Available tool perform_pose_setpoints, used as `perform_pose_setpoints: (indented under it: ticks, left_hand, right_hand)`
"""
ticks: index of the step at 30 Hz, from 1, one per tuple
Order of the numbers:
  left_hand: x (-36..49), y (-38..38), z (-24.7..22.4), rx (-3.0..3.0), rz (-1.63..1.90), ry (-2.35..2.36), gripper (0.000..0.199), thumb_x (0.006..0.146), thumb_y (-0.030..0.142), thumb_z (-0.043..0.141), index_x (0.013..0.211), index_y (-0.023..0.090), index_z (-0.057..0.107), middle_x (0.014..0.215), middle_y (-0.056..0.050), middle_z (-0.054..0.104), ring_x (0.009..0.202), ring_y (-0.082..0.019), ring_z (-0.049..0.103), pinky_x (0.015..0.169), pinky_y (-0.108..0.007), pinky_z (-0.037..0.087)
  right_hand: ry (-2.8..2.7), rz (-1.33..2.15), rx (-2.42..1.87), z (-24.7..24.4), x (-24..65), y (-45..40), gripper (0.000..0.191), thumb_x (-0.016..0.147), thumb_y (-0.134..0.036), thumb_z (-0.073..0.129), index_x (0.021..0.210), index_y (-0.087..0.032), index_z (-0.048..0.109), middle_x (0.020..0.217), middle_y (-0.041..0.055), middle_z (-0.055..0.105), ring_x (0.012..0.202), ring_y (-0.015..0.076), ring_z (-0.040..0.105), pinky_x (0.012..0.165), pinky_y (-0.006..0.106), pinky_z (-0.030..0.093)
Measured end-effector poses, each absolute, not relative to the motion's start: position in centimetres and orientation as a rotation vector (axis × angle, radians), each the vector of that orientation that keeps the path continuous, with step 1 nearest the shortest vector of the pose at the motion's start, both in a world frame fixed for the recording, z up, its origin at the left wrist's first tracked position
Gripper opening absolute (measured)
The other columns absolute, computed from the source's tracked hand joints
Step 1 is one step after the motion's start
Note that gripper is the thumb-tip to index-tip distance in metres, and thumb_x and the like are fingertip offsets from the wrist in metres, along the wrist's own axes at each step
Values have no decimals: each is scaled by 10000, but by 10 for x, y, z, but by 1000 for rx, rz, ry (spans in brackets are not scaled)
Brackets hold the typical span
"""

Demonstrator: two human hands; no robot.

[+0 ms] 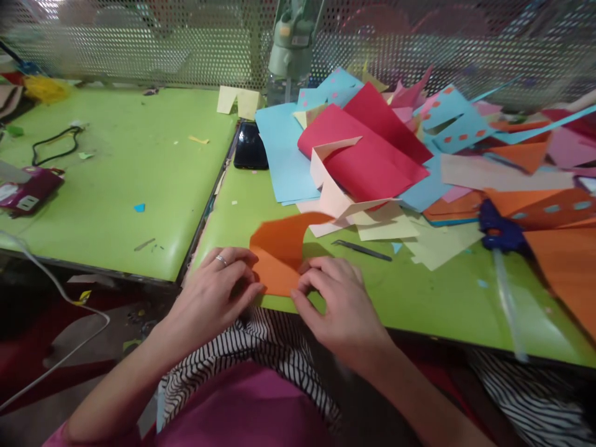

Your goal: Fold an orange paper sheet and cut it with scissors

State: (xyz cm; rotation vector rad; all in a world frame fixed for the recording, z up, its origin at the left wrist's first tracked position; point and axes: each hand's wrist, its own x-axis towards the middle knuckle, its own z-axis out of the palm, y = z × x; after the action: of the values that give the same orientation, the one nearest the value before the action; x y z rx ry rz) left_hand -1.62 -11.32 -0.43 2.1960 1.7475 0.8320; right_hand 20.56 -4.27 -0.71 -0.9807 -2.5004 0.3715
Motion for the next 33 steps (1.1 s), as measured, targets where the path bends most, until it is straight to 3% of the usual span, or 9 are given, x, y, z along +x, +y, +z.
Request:
perform_pose_setpoints:
  ticks: [6, 11, 18, 25, 29, 33]
  left_hand:
    - [-17, -114, -4, 2193, 830, 1766, 132, 945, 229, 637, 830, 166, 649, 1119, -113, 697, 991, -240, 630, 910, -404, 533]
    - [-18, -115, -4, 2210, 788, 1777, 87, 928, 208, 621, 889, 151, 675, 1134, -125, 689, 989, -254, 615, 896, -409, 536]
    - [-17, -114, -1, 2134, 717, 1782, 145, 931, 229, 618, 803, 162, 632, 1190, -133, 664, 1027, -279, 594, 888, -446, 516]
    - [-21, -116, 3, 2157, 711, 1680, 41, 969, 167, 553, 949, 163, 588, 1154, -117, 653, 1080, -267, 583, 931, -440, 486]
    - [-26, -116, 5, 2145, 727, 1579, 112, 1003, 129, 500, 990, 168, 604, 1130, -103, 658, 1163, -249, 562, 972, -417, 471]
    - [-27, -119, 3, 2218, 579, 1568, 313, 1007, 102, 472, 1169, 266, 683, 1303, -95, 592, 1149, -277, 526, 939, -463, 483]
  right_hand:
    - [-2524, 373, -1010, -5, 203, -42, 203, 931, -332, 551, 752, -246, 593, 913, 89, 697, 923, 291, 665, 814, 471, 502]
    - [-2544, 348, -986, -8, 206, -40, 163, 913, -339, 562, 941, -218, 667, 1005, 121, 712, 929, 314, 662, 785, 478, 525]
    - [-2528, 388, -1005, -7, 204, -41, 202, 934, -336, 555, 775, -222, 607, 933, 113, 675, 900, 309, 643, 788, 497, 508]
    - [-2514, 388, -1004, -7, 201, -42, 158, 922, -317, 564, 798, -227, 601, 907, 92, 665, 898, 309, 651, 790, 493, 497]
    - [-2497, 398, -1011, -6, 201, -43, 147, 919, -295, 554, 788, -233, 581, 950, 97, 674, 926, 302, 656, 812, 497, 505]
    - [-2506, 393, -1027, -10, 205, -43, 100, 915, -306, 568, 863, -247, 630, 975, 100, 709, 940, 302, 669, 818, 485, 531]
